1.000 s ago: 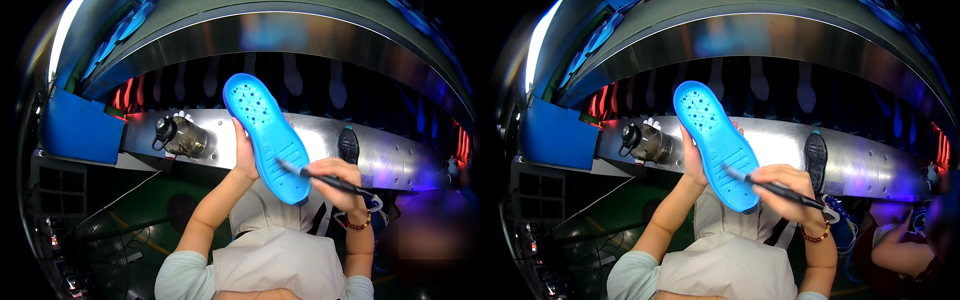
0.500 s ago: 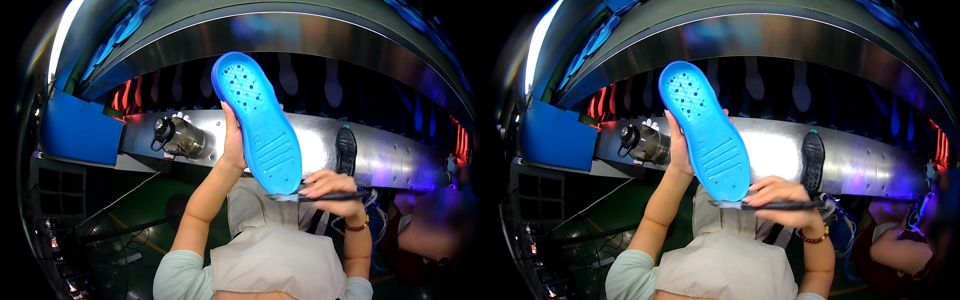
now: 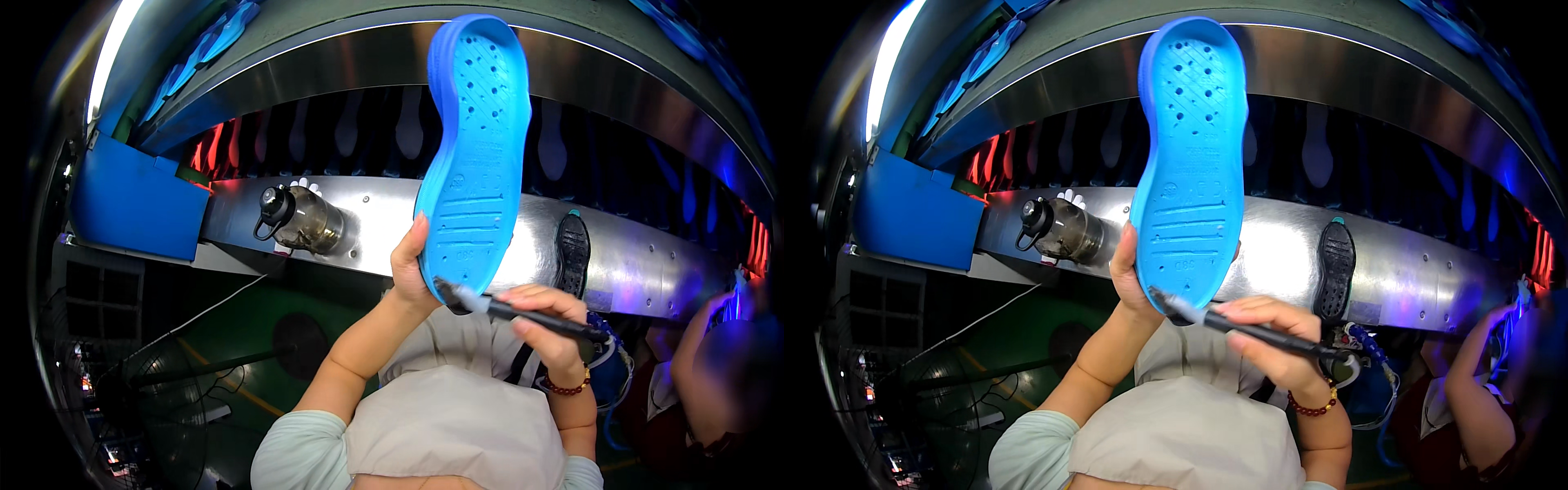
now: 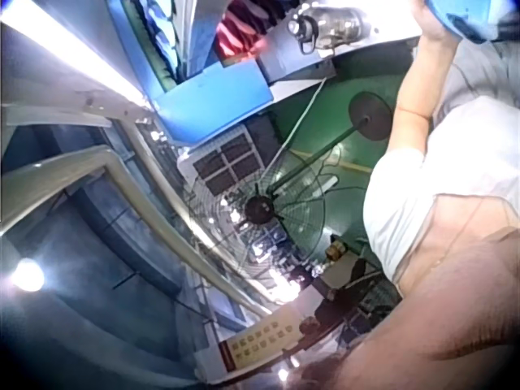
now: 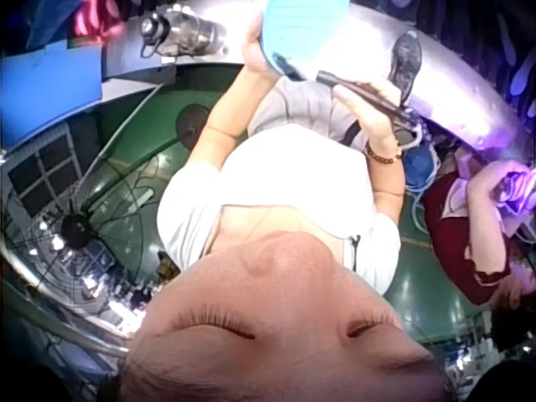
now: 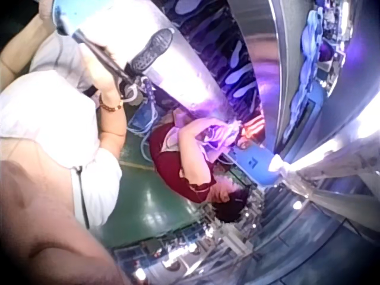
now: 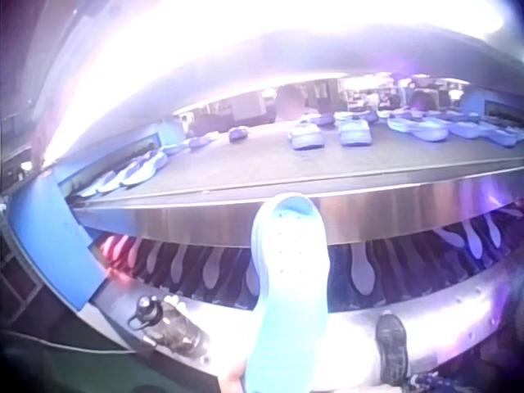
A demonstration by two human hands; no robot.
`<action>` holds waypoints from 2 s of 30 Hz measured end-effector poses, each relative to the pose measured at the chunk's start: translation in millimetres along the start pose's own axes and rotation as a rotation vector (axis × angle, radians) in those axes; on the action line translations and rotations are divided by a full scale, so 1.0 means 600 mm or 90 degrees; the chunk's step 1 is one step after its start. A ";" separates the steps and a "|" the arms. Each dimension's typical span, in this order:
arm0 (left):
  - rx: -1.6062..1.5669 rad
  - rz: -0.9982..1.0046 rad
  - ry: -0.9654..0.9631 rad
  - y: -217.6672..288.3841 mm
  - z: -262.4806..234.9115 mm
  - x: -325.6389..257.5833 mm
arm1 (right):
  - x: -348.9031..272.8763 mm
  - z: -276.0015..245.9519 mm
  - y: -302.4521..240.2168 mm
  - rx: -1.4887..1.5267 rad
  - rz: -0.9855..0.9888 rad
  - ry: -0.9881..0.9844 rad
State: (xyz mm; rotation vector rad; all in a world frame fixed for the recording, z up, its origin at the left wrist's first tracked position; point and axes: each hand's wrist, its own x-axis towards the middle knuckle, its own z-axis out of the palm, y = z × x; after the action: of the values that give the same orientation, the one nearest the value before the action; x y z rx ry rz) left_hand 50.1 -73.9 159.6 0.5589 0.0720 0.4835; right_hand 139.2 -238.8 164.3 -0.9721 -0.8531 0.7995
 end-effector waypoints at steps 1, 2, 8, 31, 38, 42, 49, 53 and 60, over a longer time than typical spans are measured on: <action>-0.008 0.010 0.016 0.000 0.001 0.002 | 0.003 -0.005 0.000 -0.035 -0.020 0.053; -0.007 0.010 0.015 0.000 -0.002 0.005 | 0.008 -0.003 0.001 -0.063 -0.023 0.057; -0.037 -0.016 0.019 0.004 -0.009 0.014 | 0.038 -0.018 -0.028 -0.109 -0.064 -0.051; 0.200 -0.511 -0.043 0.047 0.020 0.044 | 0.062 -0.056 -0.106 -0.582 -0.025 -0.472; 0.346 -0.624 -0.058 0.057 0.034 0.047 | 0.065 -0.067 -0.126 -0.614 0.076 -0.505; 0.352 -0.614 -0.075 0.062 0.040 0.052 | 0.056 -0.105 -0.097 -0.472 0.050 -0.355; 0.313 -0.592 -0.058 0.079 0.034 0.041 | 0.073 -0.117 -0.128 -0.515 0.005 -0.317; 0.423 -0.597 -0.012 0.081 0.022 0.036 | 0.059 -0.135 -0.124 -0.591 0.013 -0.393; 0.469 -0.558 -0.001 0.095 0.022 0.027 | 0.064 -0.163 -0.109 -0.478 0.051 -0.311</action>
State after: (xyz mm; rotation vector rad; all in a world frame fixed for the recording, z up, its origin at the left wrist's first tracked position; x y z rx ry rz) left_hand 42.9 -30.9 201.4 1.1637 0.4835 -0.4323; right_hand 254.2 -263.4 203.1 -1.4996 -1.6129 0.8104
